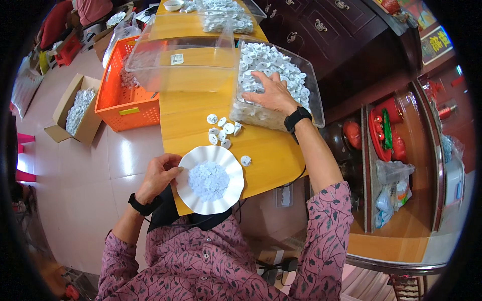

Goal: Assembling small white plastic components by hand in a workshop environment.

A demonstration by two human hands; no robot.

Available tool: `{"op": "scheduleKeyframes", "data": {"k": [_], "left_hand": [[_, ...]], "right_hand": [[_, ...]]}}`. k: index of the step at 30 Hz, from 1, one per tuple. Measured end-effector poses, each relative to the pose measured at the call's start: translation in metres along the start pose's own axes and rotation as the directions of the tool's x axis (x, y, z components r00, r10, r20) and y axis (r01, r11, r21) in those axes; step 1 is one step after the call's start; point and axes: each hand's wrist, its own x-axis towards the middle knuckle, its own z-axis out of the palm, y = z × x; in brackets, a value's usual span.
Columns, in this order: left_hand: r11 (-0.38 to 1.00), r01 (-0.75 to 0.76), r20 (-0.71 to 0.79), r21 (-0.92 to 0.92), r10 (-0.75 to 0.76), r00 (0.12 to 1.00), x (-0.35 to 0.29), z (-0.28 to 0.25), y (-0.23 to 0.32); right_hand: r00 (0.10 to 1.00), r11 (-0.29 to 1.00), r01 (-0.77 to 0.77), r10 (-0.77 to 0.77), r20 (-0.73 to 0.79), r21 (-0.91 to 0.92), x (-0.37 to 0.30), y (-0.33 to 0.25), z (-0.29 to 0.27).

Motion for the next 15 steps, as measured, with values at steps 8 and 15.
{"op": "scheduleKeyframes", "data": {"k": [8,15], "left_hand": [[0.999,-0.005,-0.012,0.039,0.005,1.0,-0.003,0.002,0.004],[1.0,-0.007,-0.024,-0.013,0.007,1.0,-0.005,0.003,0.002]], "right_hand": [[0.997,0.981,-0.011,0.026,-0.077,0.196,-0.006,0.01,0.009],[0.943,0.957,0.061,0.037,-0.331,0.282,-0.004,0.021,0.016]]}}
